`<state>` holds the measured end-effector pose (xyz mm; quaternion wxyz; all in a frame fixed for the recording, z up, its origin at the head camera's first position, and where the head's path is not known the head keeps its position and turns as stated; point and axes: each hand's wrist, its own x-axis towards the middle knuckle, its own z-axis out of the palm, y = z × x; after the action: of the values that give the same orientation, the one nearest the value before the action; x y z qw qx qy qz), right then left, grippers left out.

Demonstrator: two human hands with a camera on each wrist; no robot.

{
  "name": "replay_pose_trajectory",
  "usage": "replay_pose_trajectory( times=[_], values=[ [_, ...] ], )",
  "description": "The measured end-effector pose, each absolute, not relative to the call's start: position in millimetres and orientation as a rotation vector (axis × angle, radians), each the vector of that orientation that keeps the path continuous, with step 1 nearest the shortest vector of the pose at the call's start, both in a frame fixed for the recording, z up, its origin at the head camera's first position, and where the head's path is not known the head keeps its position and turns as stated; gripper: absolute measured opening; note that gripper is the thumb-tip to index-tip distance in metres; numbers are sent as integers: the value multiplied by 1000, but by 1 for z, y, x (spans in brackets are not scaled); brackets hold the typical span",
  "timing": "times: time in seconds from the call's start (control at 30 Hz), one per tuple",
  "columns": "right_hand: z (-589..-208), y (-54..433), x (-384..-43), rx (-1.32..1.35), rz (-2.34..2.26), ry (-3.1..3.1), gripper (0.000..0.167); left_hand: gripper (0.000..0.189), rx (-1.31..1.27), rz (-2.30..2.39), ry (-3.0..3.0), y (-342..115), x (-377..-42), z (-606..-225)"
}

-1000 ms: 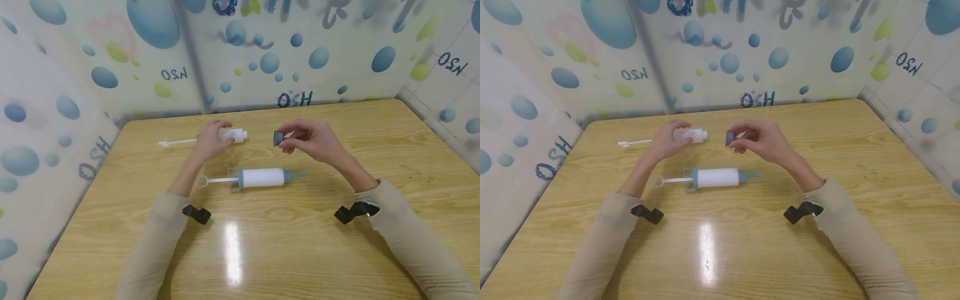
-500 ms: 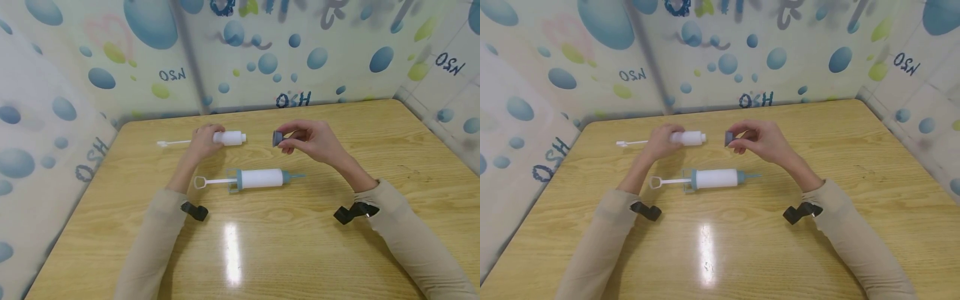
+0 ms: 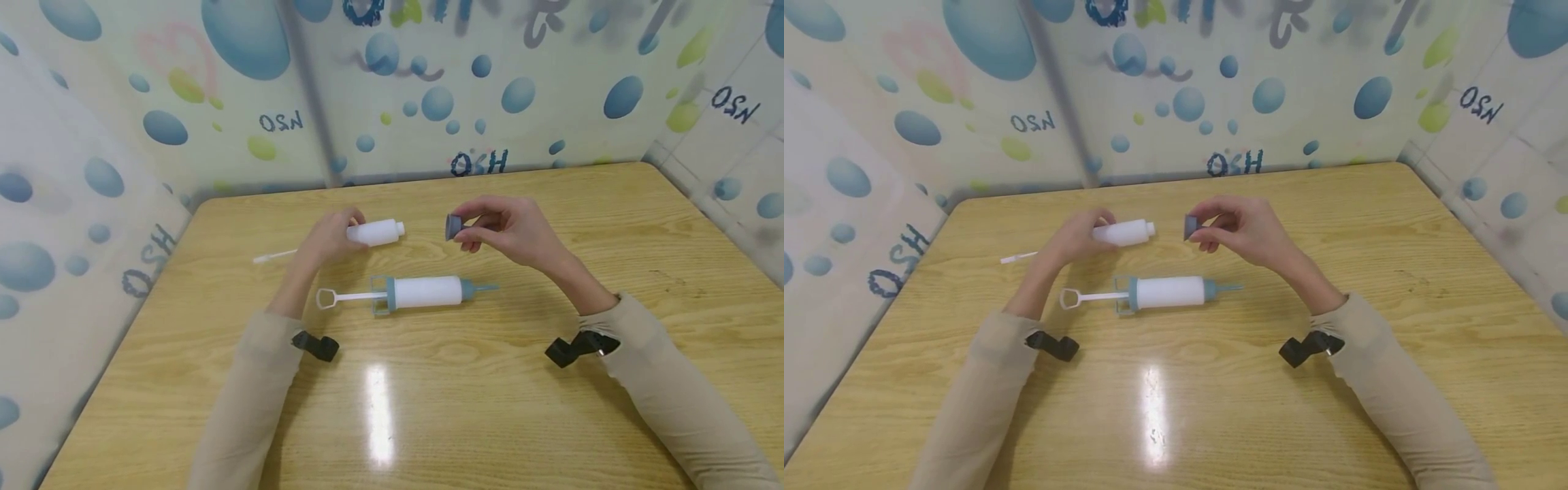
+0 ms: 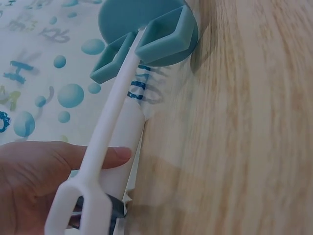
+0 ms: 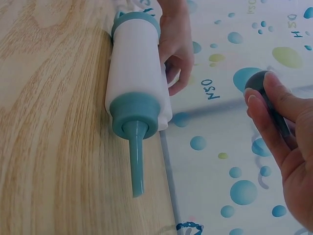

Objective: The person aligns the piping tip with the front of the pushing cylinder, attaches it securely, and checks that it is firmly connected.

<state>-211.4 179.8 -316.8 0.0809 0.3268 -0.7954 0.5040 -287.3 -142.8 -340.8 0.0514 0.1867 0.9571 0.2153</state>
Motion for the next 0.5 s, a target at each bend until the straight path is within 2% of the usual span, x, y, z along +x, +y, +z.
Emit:
replay_pose_trajectory(
  times=[0.27,0.5],
  values=[
    [-317,181,-213,965,1503,-2379,25,56,569,649,2939,-143,-286,-341],
    [-315,185,-213,944,1483,-2395,26,54,645,621,3060,-142,-279,-334]
  ],
)
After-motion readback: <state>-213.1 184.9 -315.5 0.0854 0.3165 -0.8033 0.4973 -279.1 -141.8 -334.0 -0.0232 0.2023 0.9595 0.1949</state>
